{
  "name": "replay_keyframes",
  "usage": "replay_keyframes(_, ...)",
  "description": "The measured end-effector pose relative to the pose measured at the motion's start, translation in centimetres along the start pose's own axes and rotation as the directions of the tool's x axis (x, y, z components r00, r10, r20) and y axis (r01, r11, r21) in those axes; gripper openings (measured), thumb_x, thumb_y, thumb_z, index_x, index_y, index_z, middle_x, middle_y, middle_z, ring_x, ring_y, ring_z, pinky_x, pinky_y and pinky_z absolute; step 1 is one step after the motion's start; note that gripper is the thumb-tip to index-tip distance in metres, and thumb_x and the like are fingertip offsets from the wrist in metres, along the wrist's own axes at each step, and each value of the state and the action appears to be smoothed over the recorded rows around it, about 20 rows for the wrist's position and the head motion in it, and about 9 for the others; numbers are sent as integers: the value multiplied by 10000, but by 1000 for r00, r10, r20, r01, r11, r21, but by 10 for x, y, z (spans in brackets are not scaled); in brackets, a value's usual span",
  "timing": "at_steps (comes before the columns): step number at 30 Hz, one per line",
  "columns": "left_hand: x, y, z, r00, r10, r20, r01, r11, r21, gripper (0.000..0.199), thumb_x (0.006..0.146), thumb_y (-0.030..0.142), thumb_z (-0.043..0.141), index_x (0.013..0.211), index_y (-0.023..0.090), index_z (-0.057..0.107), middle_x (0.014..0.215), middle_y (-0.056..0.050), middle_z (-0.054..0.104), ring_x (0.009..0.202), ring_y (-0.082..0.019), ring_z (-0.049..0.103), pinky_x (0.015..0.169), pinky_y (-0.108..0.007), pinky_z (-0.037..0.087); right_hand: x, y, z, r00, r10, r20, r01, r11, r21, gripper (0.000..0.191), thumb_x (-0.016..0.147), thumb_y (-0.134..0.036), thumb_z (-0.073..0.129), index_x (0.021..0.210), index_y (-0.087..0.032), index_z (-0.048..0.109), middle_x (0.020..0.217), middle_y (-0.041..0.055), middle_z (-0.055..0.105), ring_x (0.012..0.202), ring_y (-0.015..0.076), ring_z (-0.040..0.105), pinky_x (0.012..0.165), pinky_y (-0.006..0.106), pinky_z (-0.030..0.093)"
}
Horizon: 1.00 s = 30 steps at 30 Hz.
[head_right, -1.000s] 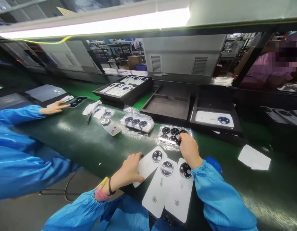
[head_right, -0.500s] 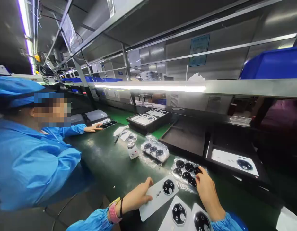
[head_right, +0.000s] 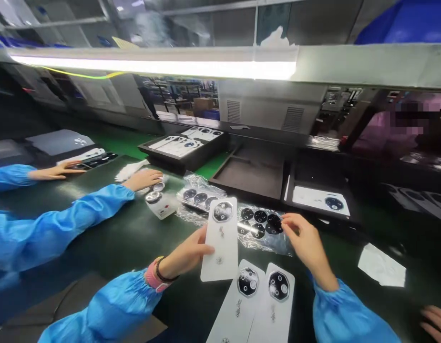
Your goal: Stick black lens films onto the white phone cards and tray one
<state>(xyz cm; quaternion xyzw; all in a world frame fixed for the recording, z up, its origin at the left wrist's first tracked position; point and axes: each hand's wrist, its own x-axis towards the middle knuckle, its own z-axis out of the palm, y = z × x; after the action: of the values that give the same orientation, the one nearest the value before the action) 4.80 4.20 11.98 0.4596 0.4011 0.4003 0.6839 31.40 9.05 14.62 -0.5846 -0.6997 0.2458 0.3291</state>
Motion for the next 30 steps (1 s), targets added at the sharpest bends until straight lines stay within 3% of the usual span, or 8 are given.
replay_keyframes(2, 11, -1, 5, 998, -6, 65, 9, 999, -40, 739, 564, 281, 718, 1233, 193, 415, 1147, -107, 625, 1050, -301, 601, 816, -380, 501, -2, -9, -15, 997, 67, 30, -73, 960, 271, 285, 776, -475, 581, 695, -212, 656, 1196, 97, 664, 1055, 264, 639, 878, 386, 525)
replay_keyframes(4, 20, -1, 8, 987, -22, 157, 30, 998, -49, 835, 560, 244, 711, 1311, 194, 349, 1176, -110, 609, 1056, -300, 599, 824, -382, 505, -3, -21, -22, 978, 163, 126, -206, 809, 550, 312, 687, -522, 715, 734, -215, 692, 1310, 83, 603, 1163, 285, 589, 949, 397, 498)
replay_keyframes(6, 27, 1, 10, 959, -39, 282, 49, 998, -28, 911, 586, 203, 665, 1396, 198, 248, 1235, -120, 576, 1083, -298, 590, 850, -390, 503, 2, -33, -20, 957, 192, 217, -289, 684, 669, 314, 654, -501, 771, 769, -213, 722, 1342, 86, 580, 1230, 298, 540, 1004, 420, 465)
replay_keyframes(11, 39, 11, 5, 890, 3, 456, -18, 999, 28, 1072, 664, 187, 552, 1491, 188, -129, 1378, -161, 491, 1153, -313, 570, 928, -434, 487, 29, -46, 3, 907, 203, 368, -416, 559, 717, 400, 690, -453, 773, 1033, -254, 722, 1217, 84, 667, 1180, 291, 585, 963, 442, 508)
replay_keyframes(16, 51, 21, -8, 941, -49, 335, 43, 999, 27, 1129, 756, 226, 535, 1324, 211, -440, 1473, -144, 407, 1197, -305, 565, 950, -439, 499, 46, -41, 14, 900, 261, 350, -433, 643, 632, 266, 674, -497, 770, 743, -241, 743, 1241, 75, 651, 1097, 312, 635, 906, 441, 544)
replay_keyframes(20, 55, 21, -13, 940, -95, 327, 104, 994, -12, 1076, 784, 171, 519, 1358, 231, -389, 1419, -121, 487, 1156, -292, 602, 967, -448, 493, 47, -33, 17, 889, 291, 355, -449, 708, 545, 302, 667, -541, 751, 653, -241, 716, 1118, 99, 701, 993, 317, 680, 815, 425, 584)
replay_keyframes(24, 53, 14, -18, 925, 5, 380, -5, 1000, 0, 968, 778, 76, 488, 1475, 279, -153, 1252, -62, 639, 1051, -270, 665, 912, -398, 533, 43, -23, 17, 906, 300, 299, -420, 729, 541, 282, 638, -503, 782, 596, -242, 685, 997, 106, 727, 845, 293, 715, 663, 357, 621)
replay_keyframes(30, 52, 7, -22, 917, 115, 383, -111, 993, -32, 934, 767, -8, 467, 1495, 340, -4, 1271, -10, 628, 1102, -235, 641, 970, -377, 494, 38, -13, 21, 912, 342, 227, -410, 778, 476, 229, 638, -481, 783, 635, -271, 691, 943, 66, 718, 809, 269, 706, 631, 327, 626)
